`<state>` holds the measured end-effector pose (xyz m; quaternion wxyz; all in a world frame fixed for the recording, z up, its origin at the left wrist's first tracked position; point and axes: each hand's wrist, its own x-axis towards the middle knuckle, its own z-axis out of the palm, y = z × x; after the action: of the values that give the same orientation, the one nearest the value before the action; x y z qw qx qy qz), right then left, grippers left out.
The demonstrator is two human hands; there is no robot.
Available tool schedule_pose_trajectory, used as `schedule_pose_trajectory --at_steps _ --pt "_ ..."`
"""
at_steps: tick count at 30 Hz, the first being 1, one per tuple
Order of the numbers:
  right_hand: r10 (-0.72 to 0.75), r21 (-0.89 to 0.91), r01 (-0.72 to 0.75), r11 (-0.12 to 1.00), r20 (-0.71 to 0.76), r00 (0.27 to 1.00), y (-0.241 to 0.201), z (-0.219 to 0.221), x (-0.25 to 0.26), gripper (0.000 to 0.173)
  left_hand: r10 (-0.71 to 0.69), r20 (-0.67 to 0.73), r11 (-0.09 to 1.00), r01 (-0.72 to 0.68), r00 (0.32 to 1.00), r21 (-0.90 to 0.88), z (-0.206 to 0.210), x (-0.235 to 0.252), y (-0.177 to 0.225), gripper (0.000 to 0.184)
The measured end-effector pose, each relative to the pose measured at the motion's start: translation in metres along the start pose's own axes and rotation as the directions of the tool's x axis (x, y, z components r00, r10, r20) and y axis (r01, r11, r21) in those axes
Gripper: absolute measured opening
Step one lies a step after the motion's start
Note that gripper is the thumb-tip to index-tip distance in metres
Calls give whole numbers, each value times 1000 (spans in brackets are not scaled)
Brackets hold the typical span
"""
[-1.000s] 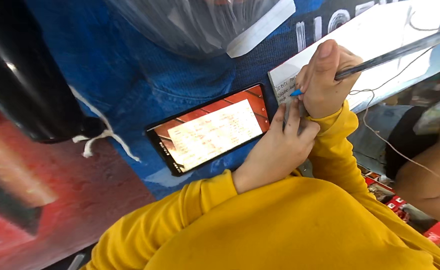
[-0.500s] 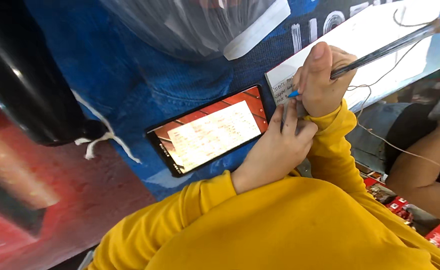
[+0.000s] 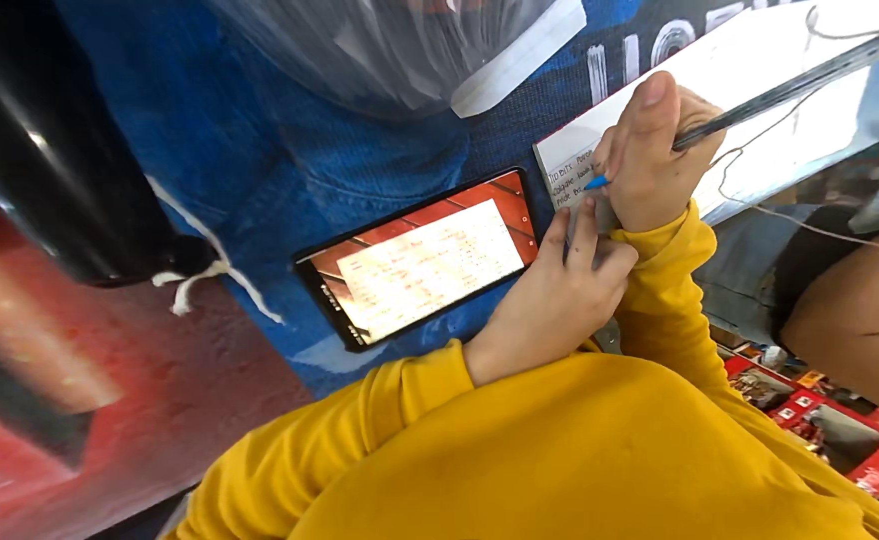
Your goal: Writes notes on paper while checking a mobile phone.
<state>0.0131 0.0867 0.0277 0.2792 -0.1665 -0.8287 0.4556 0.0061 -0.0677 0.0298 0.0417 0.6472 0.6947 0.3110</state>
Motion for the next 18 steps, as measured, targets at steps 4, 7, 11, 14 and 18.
schedule_pose_trajectory --at_steps 4,7,11,14,18 --pt "-16 -41 16 999 18 1000 0 -1 0 42 -4 22 1000 4 1000 -13 -2 0 1 22" --pt "-31 -68 30 997 -11 999 2 -1 0 40 -22 8 1000 22 1000 -7 -1 0 2 21" --pt "-33 -57 31 998 -39 999 3 0 -1 40 -8 20 1000 8 1000 10 -1 0 3 22" --pt "-87 -63 87 994 -3 996 4 -2 -1 39 -11 30 1000 11 999 9 -3 1 3 20" --pt "-109 -46 113 993 78 991 4 -7 0 39 -15 29 1000 15 999 -2 -3 1 3 19"
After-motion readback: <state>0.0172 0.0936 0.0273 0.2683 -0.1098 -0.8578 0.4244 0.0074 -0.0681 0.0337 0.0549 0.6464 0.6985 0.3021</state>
